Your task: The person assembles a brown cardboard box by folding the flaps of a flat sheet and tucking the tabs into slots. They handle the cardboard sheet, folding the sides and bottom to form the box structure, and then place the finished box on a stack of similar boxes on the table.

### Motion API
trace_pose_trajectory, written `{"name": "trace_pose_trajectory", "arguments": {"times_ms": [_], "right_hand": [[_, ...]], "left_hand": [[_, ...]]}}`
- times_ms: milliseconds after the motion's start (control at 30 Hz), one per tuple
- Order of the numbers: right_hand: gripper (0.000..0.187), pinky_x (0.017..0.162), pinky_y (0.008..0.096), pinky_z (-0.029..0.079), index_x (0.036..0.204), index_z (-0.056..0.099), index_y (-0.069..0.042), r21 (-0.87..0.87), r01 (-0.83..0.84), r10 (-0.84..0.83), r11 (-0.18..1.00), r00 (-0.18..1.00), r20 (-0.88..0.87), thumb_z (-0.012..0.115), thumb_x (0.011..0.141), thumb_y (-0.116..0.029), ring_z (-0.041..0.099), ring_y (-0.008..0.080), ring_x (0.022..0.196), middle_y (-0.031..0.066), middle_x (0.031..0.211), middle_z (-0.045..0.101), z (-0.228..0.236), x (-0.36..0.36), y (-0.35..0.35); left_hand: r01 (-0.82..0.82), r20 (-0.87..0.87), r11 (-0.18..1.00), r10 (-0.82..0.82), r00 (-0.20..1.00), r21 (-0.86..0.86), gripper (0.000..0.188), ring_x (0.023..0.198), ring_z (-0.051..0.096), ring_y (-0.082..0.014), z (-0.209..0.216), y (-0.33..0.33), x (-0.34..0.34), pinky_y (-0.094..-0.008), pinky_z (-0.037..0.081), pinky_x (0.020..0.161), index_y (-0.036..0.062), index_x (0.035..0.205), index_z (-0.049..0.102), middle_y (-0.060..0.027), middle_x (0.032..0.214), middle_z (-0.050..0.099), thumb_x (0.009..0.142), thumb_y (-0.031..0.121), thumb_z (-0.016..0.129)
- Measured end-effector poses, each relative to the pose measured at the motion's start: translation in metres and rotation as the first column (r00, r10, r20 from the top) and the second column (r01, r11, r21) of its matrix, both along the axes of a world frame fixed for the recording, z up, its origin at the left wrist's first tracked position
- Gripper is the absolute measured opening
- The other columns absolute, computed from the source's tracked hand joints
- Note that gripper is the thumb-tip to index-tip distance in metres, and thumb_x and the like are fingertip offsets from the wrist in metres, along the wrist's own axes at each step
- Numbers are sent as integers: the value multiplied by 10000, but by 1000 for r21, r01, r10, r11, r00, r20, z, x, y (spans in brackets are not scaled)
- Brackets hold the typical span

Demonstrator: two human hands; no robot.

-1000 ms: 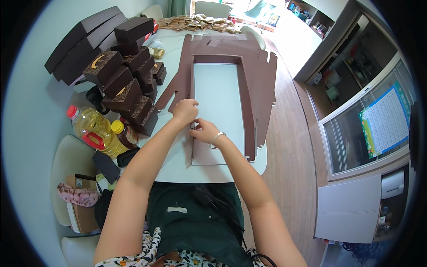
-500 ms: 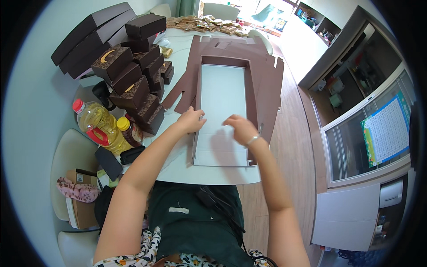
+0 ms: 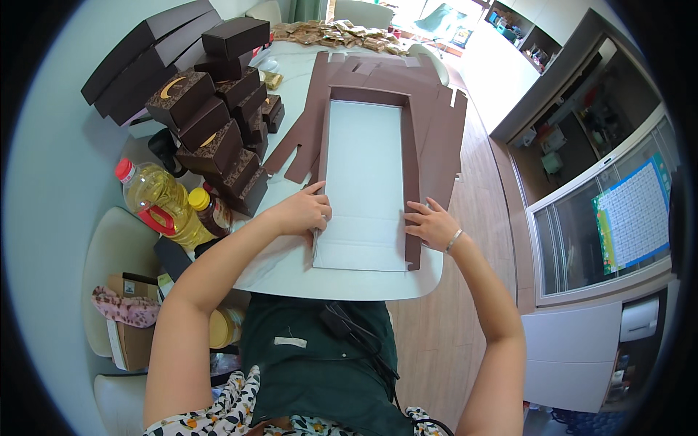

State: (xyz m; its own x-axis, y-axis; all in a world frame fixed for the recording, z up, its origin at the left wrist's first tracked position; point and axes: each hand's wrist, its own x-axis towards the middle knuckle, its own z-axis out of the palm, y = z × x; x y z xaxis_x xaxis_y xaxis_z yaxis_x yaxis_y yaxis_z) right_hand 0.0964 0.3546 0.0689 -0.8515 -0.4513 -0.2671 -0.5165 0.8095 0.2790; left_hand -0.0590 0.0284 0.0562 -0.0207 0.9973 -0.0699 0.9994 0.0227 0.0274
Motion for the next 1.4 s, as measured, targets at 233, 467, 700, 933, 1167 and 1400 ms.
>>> {"name": "trace_pose_trajectory", "arguments": {"times_ms": [233,467,700,933,1167,1400], "right_hand": [[318,1129,428,323,1101,674,-196,-54,-44,46,998,999,21,725,788,-166,355,239,1374,10,1358,536,-1,0,6],[294,1124,421,332,1131,673,-196,50,0,-4,999,997,81,659,842,-140,384,241,1360,14,1349,551,-4,-11,-11],[289,1127,430,326,1135,684,-208,34,28,-31,999,997,74,594,882,-104,363,225,1376,0,1357,549,19,-18,-7],[336,1175,504,203,1198,631,-123,153,216,-239,964,959,154,594,866,-160,326,228,1408,41,1400,506,36,-19,-77],[648,1160,531,160,1488,288,-47,-538,271,-346,798,937,-43,428,961,-397,181,255,1468,109,1589,194,-86,-31,-168],[657,1169,538,68,1510,266,-107,-507,306,-400,806,913,-84,355,965,-462,126,237,1483,104,1603,151,-89,-26,-190]], "left_hand": [[98,0,991,-98,995,92,253,1093,549,-158,-8,-8,-12,-527,211,1182,211,785,719,48,929,603,564,195,840],[215,-93,976,-216,972,-18,247,976,594,-198,-6,4,-18,-485,253,1162,164,738,724,7,883,627,622,367,806],[285,-152,947,-307,940,-148,265,923,613,-200,11,9,-32,-412,320,1125,154,740,714,-7,887,634,701,416,737],[291,-244,955,-295,924,-54,198,986,601,-192,-14,-4,-31,-398,343,1114,152,792,675,-5,911,620,715,320,745],[355,-315,934,-347,883,-33,155,960,609,-180,-20,2,-35,-390,380,1083,154,768,679,3,891,620,701,283,735],[354,-248,934,-355,901,-51,118,931,616,-184,-13,-5,-43,-381,398,1065,154,739,681,3,843,624,711,262,718]]}}
